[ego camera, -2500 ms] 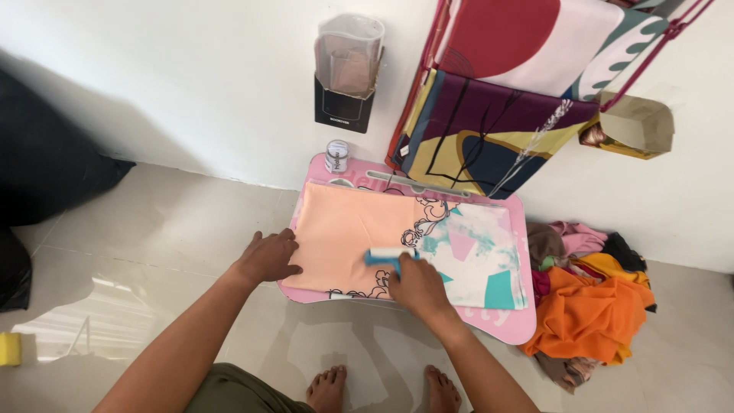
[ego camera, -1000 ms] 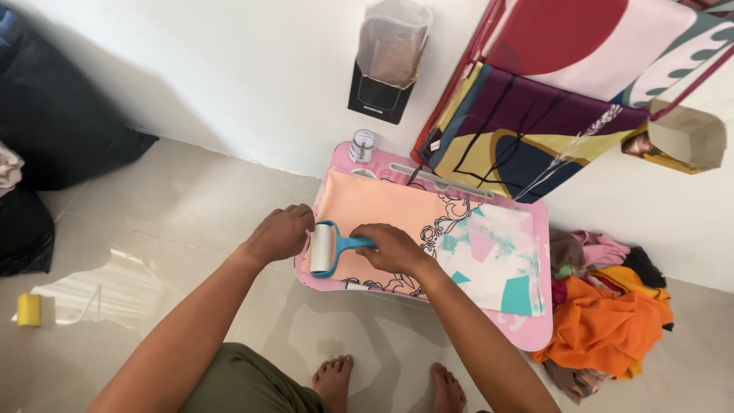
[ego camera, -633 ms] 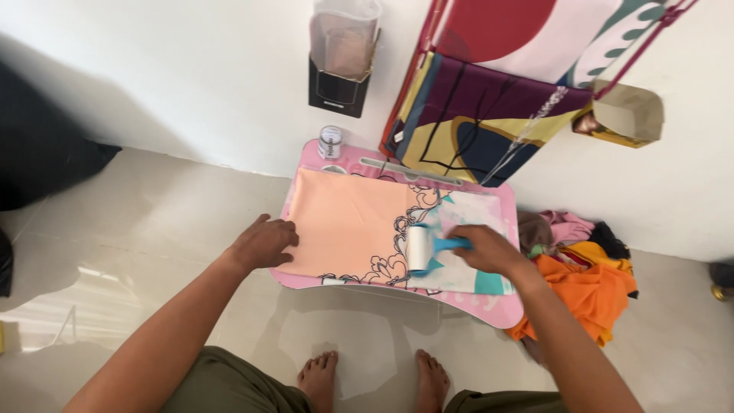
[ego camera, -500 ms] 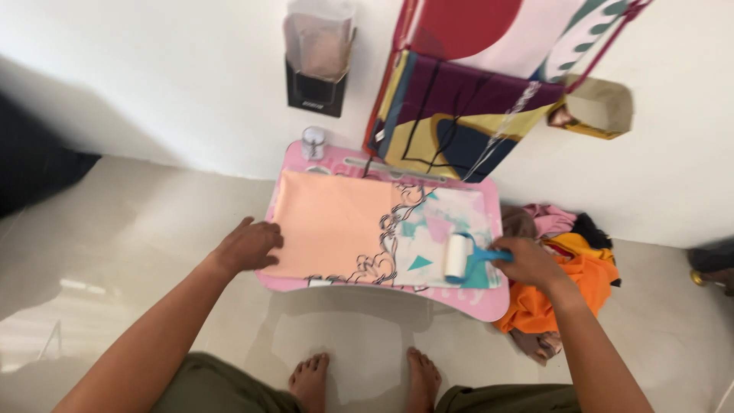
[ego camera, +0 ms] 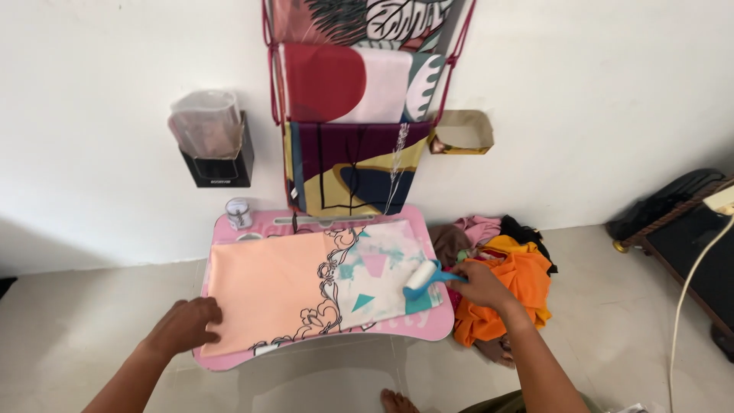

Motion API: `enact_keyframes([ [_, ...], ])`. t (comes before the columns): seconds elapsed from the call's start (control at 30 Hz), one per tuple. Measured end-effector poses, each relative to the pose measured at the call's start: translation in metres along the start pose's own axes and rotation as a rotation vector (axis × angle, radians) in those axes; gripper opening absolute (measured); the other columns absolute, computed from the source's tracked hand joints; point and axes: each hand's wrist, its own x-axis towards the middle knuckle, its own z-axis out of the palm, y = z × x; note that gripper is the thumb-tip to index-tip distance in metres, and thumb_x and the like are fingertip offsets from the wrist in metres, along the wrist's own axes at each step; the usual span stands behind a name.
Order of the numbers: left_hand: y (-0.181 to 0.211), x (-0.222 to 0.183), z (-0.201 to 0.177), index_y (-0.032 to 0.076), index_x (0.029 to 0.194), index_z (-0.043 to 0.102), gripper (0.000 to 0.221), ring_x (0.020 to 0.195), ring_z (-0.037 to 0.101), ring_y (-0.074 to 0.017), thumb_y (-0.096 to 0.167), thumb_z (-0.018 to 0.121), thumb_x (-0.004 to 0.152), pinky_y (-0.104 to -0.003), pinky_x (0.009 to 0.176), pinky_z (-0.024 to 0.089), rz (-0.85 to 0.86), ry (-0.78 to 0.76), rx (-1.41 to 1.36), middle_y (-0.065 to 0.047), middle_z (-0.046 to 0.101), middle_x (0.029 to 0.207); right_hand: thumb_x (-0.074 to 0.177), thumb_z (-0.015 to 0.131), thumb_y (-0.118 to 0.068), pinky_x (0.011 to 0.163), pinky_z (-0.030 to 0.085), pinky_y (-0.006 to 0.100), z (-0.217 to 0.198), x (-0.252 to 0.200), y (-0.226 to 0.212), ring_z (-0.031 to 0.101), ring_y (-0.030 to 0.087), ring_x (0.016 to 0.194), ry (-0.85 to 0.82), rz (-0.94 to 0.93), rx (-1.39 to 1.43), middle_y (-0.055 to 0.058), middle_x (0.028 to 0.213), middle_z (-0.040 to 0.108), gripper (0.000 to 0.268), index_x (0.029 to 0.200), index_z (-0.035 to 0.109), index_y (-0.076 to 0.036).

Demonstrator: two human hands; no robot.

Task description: Folding a piece of patterned fabric, cleaning it with a lint roller, and placing it into a plastic bag for packaging.

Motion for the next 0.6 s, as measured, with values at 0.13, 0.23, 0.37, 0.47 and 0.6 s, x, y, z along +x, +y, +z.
enact_keyframes([
  [0.13, -0.005, 0.006, 0.003, 0.031, 0.101, 0.074, 0.032, 0.111, 0.065, -0.0047, 0.034, 0.085, 0.071, -0.026, 0.099, 0.051, -0.019, -0.048, -0.003, 0.02, 0.07, 0.111, 0.085, 0.071, -0.016, 0.065, 0.052, 0.029, -0.057, -0.011, -0.041, 0.064, 0.017, 0.069, 0.329, -0.072, 0.35, 0.008, 0.09, 0.073, 0.032, 0.113, 0.076, -0.002],
  [0.23, -0.001, 0.007, -0.004, 0.032, 0.101, 0.074, 0.032, 0.11, 0.065, -0.0031, 0.035, 0.086, 0.072, -0.024, 0.099, 0.052, -0.047, -0.083, -0.005, 0.023, 0.069, 0.112, 0.09, 0.071, -0.01, 0.056, 0.046, 0.027, -0.097, -0.002, -0.066, 0.057, 0.015, 0.062, 0.639, -0.222, 0.532, 0.008, 0.084, 0.069, 0.028, 0.115, 0.072, 0.002],
  [0.37, 0.004, 0.004, -0.008, 0.031, 0.1, 0.073, 0.029, 0.105, 0.065, -0.0032, 0.035, 0.084, 0.073, -0.024, 0.096, 0.052, -0.083, -0.117, -0.005, 0.023, 0.068, 0.109, 0.097, 0.069, -0.012, 0.063, 0.047, 0.027, -0.13, 0.04, -0.084, 0.057, 0.015, 0.07, 1.002, -0.364, 0.49, 0.009, 0.084, 0.067, 0.024, 0.114, 0.068, 0.006],
  [0.47, 0.002, 0.007, -0.004, 0.031, 0.099, 0.073, 0.03, 0.109, 0.064, -0.0023, 0.036, 0.085, 0.072, -0.023, 0.098, 0.051, -0.077, -0.113, -0.012, 0.024, 0.069, 0.11, 0.098, 0.069, -0.012, 0.061, 0.049, 0.03, -0.136, 0.075, -0.085, 0.059, 0.018, 0.067, 1.03, -0.311, 0.439, 0.013, 0.082, 0.067, 0.025, 0.112, 0.066, 0.008],
  [0.6, 0.002, 0.005, -0.005, 0.032, 0.099, 0.073, 0.029, 0.111, 0.063, -0.0028, 0.035, 0.084, 0.073, -0.025, 0.099, 0.05, -0.086, -0.112, -0.019, 0.024, 0.068, 0.111, 0.097, 0.069, -0.015, 0.065, 0.052, 0.032, -0.128, 0.098, -0.084, 0.062, 0.02, 0.069, 0.964, -0.206, 0.436, 0.014, 0.085, 0.068, 0.028, 0.112, 0.066, 0.009],
])
